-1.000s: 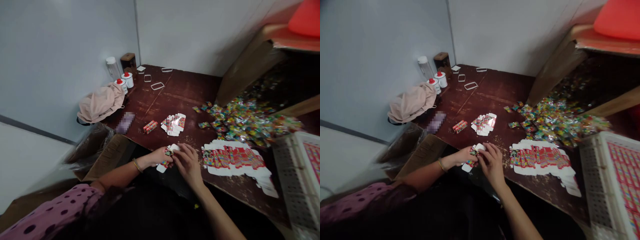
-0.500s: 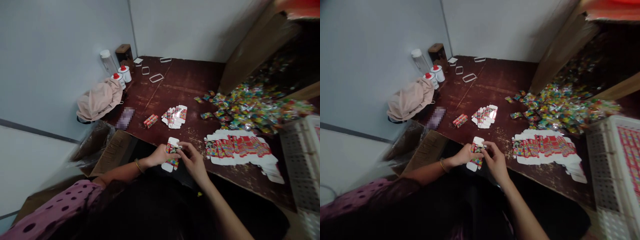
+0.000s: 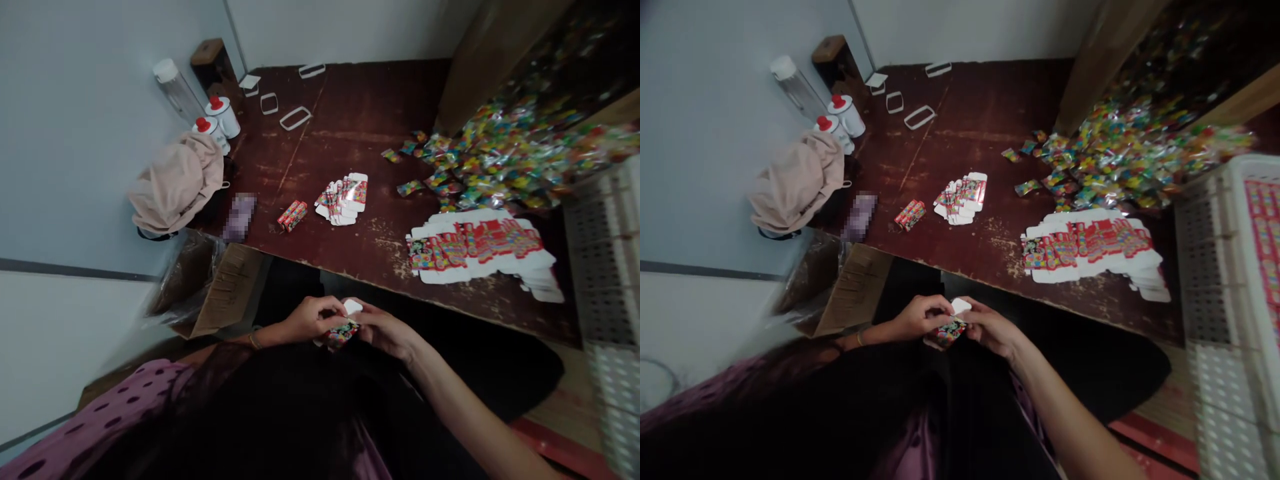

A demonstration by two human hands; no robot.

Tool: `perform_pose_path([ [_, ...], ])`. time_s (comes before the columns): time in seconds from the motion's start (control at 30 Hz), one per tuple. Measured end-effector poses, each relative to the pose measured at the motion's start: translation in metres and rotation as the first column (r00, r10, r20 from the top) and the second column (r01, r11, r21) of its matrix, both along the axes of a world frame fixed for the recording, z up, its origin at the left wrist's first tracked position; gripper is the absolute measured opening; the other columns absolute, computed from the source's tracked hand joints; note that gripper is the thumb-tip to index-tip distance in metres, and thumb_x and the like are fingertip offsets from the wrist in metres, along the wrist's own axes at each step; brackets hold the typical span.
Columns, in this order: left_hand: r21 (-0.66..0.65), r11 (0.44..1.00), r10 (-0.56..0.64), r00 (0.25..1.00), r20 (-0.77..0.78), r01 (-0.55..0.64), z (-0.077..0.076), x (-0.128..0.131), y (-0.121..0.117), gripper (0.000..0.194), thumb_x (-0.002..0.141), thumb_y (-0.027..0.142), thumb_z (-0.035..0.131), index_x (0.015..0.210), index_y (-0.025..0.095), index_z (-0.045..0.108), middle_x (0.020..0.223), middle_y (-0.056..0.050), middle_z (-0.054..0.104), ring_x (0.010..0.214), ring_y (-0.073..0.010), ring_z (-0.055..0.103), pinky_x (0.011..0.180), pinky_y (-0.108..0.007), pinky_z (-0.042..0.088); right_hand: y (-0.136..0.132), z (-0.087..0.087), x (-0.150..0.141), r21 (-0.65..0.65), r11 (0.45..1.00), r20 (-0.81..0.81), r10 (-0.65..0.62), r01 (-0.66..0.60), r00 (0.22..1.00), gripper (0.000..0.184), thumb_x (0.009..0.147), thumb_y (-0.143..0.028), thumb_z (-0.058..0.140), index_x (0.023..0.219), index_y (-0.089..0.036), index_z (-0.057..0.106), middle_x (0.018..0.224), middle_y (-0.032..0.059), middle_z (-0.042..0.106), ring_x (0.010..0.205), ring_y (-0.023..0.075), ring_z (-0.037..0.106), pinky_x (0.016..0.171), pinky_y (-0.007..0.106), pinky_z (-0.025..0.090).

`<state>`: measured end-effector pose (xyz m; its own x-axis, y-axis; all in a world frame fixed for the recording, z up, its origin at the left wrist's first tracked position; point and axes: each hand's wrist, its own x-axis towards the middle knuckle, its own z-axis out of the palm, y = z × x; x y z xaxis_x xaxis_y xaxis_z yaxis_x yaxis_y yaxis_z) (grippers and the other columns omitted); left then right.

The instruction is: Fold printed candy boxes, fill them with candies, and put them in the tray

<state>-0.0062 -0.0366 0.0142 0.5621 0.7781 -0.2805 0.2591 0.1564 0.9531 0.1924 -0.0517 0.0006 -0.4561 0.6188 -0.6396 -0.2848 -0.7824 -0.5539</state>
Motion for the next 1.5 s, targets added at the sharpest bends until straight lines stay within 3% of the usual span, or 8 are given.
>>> perform_pose_path([
  [0.3,-0.581,0.785,0.332,0.938,0.102,-0.215,-0.022,0.006,0.000,0.055,0.073,0.029,0.065,0.125,0.015,0.055,0.084,-0.003,0.064,0.068,-0.0112,0.056,0.066,-0.024,0.041,0.004,0.011,-0.012,0.596,0.751,0.460,-0.029,-0.284,0.888,0.042,0.087,-0.051,0.054,0.070,-0.018,0.074,0.086,0.0064,0.066,0.076,0.0157,0.059,0.070,0.027,0.047],
  [0.57,-0.627,0.776,0.154,0.942,0.299,0.073,-0.019,-0.012,0.001,0.046,0.068,0.026,0.072,0.112,0.013,0.066,0.088,-0.006,0.066,0.073,-0.0135,0.059,0.071,-0.026,0.044,0.011,0.006,-0.010,0.579,0.734,0.518,0.004,-0.354,0.855,0.034,0.083,-0.050,0.061,0.092,-0.022,0.078,0.086,0.0062,0.069,0.079,0.0186,0.064,0.074,0.031,0.049],
  [0.8,-0.586,0.804,0.094,0.951,0.295,0.103,-0.016,-0.015,-0.001,0.049,0.071,0.022,0.072,0.119,0.014,0.063,0.103,-0.008,0.066,0.085,-0.0125,0.060,0.081,-0.025,0.043,-0.019,0.001,-0.017,0.741,0.530,0.551,-0.130,-0.412,0.824,0.027,0.088,-0.035,0.058,0.112,-0.031,0.071,0.114,0.0071,0.064,0.109,0.0232,0.058,0.096,0.040,0.046],
  [0.97,-0.487,0.824,0.463,0.840,0.283,-0.290,-0.008,-0.011,0.019,0.061,0.071,0.026,0.074,0.129,0.019,0.054,0.106,-0.009,0.066,0.091,-0.0166,0.062,0.082,-0.029,0.046,-0.023,-0.005,-0.039,0.607,0.788,0.335,-0.140,-0.100,0.932,0.054,0.080,-0.047,0.065,0.131,-0.031,0.053,0.117,0.0080,0.063,0.097,0.0237,0.064,0.081,0.040,0.055],
  [1.07,-0.378,0.873,0.419,0.870,0.259,-0.308,-0.004,-0.022,0.039,0.061,0.065,0.027,0.079,0.122,0.018,0.058,0.091,-0.003,0.065,0.079,-0.0124,0.060,0.075,-0.024,0.046,0.002,-0.001,-0.029,0.567,0.810,0.391,-0.102,-0.152,0.915,0.039,0.084,-0.050,0.059,0.114,-0.026,0.062,0.098,0.0066,0.069,0.086,0.0229,0.065,0.074,0.036,0.054],
  [1.23,-0.208,0.953,-0.187,0.969,0.163,0.219,0.001,-0.020,0.059,0.030,0.069,0.030,0.076,0.092,0.014,0.067,0.075,0.001,0.062,0.066,-0.0089,0.053,0.060,-0.019,0.041,0.106,0.013,0.029,0.664,0.514,0.695,-0.159,-0.543,0.701,0.032,0.086,-0.042,0.054,0.110,-0.024,0.066,0.104,0.0073,0.069,0.101,0.0251,0.061,0.089,0.039,0.049],
  [1.37,-0.308,0.931,-0.084,0.936,0.343,0.196,-0.002,0.014,0.073,0.042,0.076,0.039,0.070,0.110,0.018,0.058,0.096,-0.004,0.063,0.073,-0.0111,0.059,0.060,-0.022,0.046,0.207,0.015,0.073,0.620,0.565,0.766,-0.586,-0.544,0.266,0.041,0.081,-0.035,0.054,0.114,-0.011,0.061,0.121,0.0214,0.059,0.119,0.0342,0.049,0.103,0.053,0.033],
  [1.5,-0.333,0.941,0.078,0.915,0.396,0.064,-0.013,0.032,0.090,0.054,0.073,0.042,0.072,0.116,0.017,0.051,0.093,-0.005,0.061,0.070,-0.0119,0.060,0.056,-0.023,0.048,0.232,0.003,0.086,0.605,0.590,0.775,-0.589,-0.535,0.229,0.023,0.079,-0.024,0.053,0.095,-0.011,0.064,0.108,0.0242,0.063,0.112,0.0340,0.053,0.099,0.050,0.035],
])
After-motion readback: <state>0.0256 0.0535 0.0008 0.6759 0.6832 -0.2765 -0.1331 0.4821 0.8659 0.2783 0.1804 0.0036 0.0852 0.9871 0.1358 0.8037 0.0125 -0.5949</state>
